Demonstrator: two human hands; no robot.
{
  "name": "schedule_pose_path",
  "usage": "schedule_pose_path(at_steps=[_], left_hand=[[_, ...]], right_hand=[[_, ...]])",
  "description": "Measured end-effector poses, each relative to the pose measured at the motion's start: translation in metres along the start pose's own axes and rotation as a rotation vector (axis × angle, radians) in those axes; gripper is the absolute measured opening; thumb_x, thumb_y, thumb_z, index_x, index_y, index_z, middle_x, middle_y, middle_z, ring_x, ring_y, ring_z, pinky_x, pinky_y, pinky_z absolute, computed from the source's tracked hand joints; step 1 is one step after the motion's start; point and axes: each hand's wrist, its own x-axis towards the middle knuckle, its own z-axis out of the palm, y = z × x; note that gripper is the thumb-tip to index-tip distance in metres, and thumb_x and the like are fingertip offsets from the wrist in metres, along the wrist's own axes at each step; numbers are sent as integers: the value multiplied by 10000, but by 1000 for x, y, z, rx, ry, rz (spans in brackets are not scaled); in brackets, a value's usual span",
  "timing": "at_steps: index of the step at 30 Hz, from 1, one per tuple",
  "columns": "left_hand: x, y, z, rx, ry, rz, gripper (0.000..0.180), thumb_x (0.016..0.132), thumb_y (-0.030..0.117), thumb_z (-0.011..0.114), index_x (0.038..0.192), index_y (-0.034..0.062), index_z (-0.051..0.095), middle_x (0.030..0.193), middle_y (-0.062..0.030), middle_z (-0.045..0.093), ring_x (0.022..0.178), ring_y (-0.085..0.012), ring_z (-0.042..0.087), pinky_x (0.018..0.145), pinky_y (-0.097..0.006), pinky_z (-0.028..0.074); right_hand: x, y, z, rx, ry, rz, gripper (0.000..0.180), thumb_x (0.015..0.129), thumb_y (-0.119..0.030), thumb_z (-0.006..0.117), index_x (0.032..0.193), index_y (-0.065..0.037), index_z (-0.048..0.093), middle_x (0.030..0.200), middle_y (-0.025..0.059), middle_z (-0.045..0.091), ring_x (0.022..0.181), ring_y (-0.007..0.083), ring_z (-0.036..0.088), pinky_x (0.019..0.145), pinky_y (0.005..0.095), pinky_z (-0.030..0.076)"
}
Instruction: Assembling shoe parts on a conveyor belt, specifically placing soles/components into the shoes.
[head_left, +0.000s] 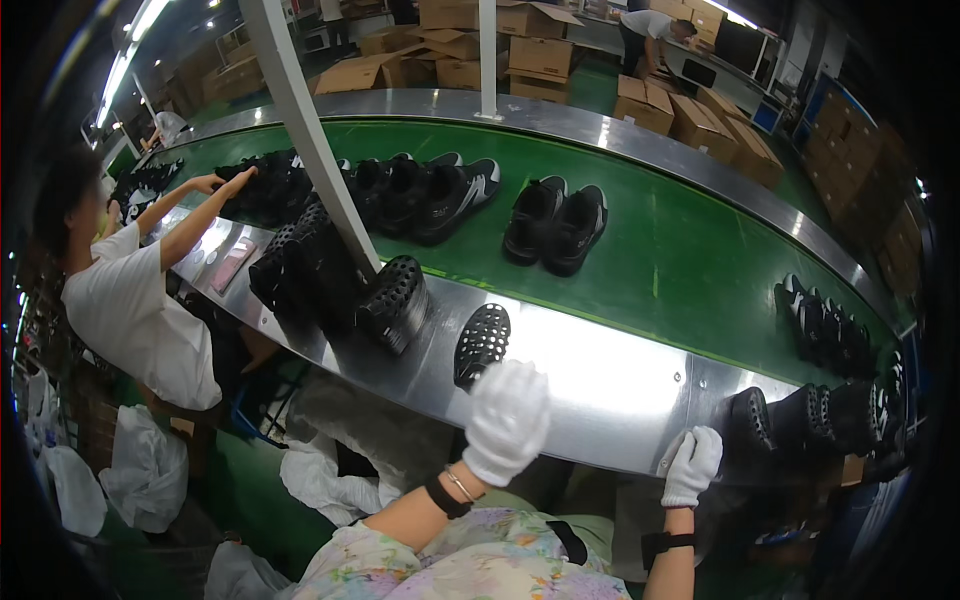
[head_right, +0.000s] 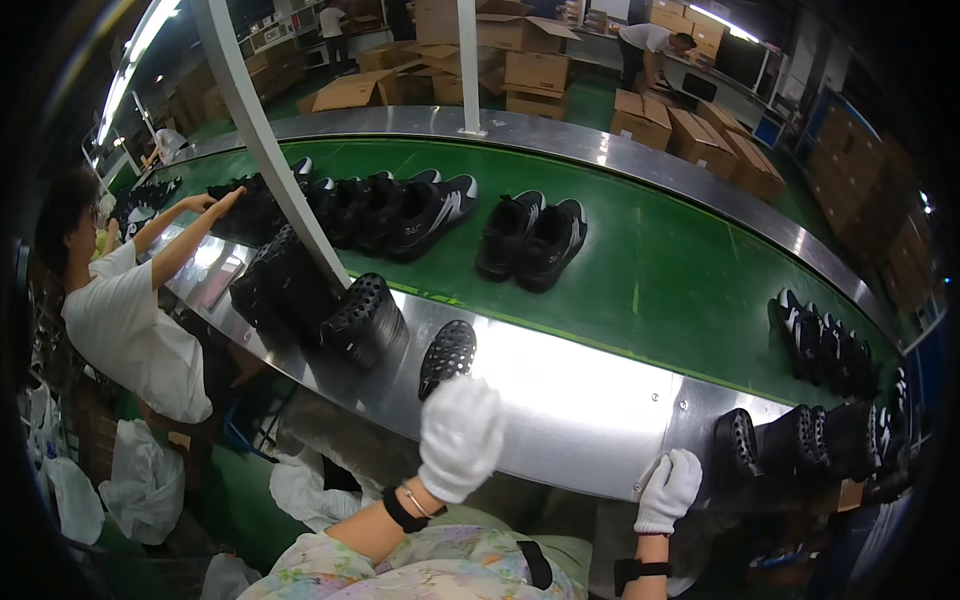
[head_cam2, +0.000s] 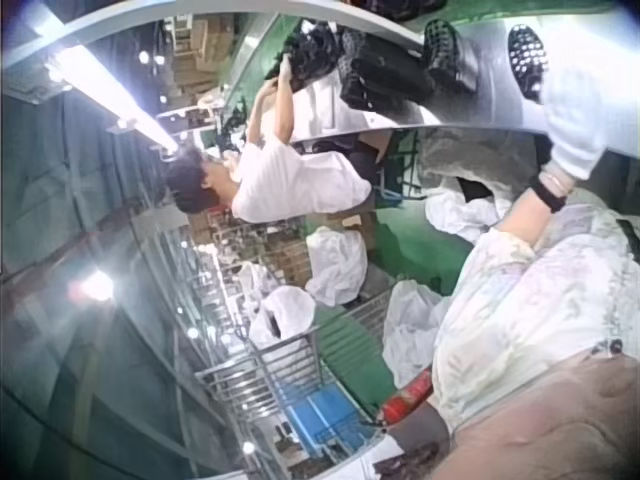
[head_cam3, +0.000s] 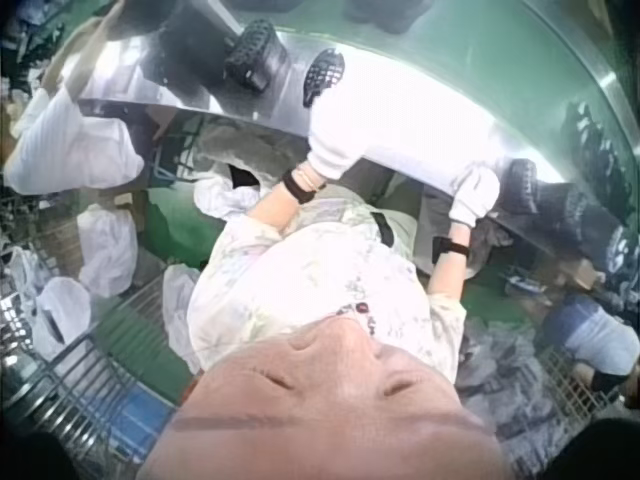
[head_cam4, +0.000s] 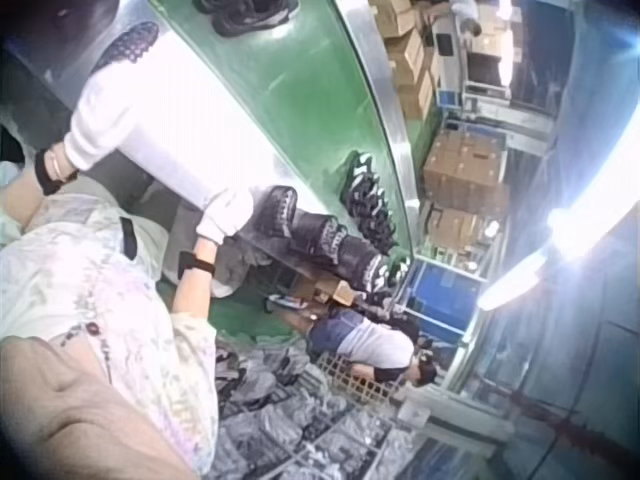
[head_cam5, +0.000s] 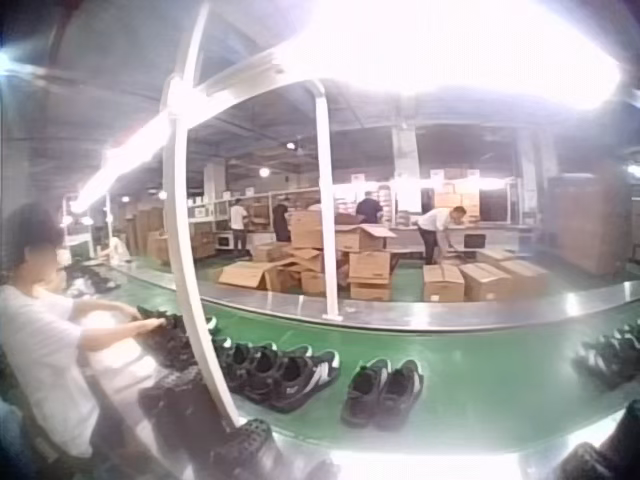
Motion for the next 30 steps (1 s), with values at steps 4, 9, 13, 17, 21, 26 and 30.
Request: schedule_pose_path(at_steps=[4, 9, 13, 17, 21, 26, 30], left_hand=[[6, -18, 14, 208, -14, -186, 561, 770, 157, 763, 1280, 12, 581, 1299, -186, 566, 1204, -408, 526, 1047, -522, 414], [-24, -51, 33, 57, -171, -344, 523, 762, 168, 775, 1230, 29, 589, 1298, -194, 573, 1210, -422, 531, 1042, -505, 425], [-24, -40, 34, -46, -141, -289, 487, 758, 117, 763, 1198, 6, 584, 1221, -223, 605, 1151, -443, 565, 1009, -492, 461], [-26, -36, 33, -105, -155, -300, 471, 763, 86, 748, 1196, 1, 583, 1193, -218, 625, 1068, -420, 620, 936, -461, 518], [-22, -34, 26, -131, -80, -395, 456, 778, 75, 746, 1199, 6, 586, 1176, -213, 642, 919, -396, 676, 820, -413, 572], [-28, -40, 21, -503, -85, -869, 383, 891, 84, 690, 1234, -38, 575, 1130, -145, 666, 910, -198, 697, 792, -337, 597], [-4, -16, -6, -1394, 24, -1382, 306, 925, 26, 622, 1220, -46, 584, 1118, -128, 666, 981, -208, 689, 868, -344, 598]], right_hand=[[8, 9, -6, -1, 12, -12, 95, 849, -17, 644, 937, 16, 655, 999, 172, 666, 981, 356, 622, 913, 454, 491], [3, 6, -5, -13, -18, 6, 86, 873, -4, 649, 951, 33, 656, 1028, 175, 655, 995, 340, 628, 929, 429, 500], [3, 2, -2, -13, 18, -12, 79, 843, -13, 647, 916, 16, 657, 990, 173, 666, 962, 358, 623, 900, 449, 496], [4, 0, -1, -1, 16, -17, 77, 836, -5, 647, 910, 15, 655, 988, 174, 665, 955, 363, 622, 897, 451, 496], [6, -1, -2, -16, 12, -35, 71, 835, -5, 652, 904, 10, 651, 975, 169, 662, 945, 362, 621, 885, 452, 495], [6, -2, -3, -4, 11, -31, 66, 839, -7, 652, 904, 6, 649, 979, 170, 659, 946, 364, 621, 880, 451, 495], [4, 2, -3, -10, 10, -36, 65, 848, -21, 649, 909, 3, 651, 992, 171, 661, 953, 364, 622, 884, 451, 495]])
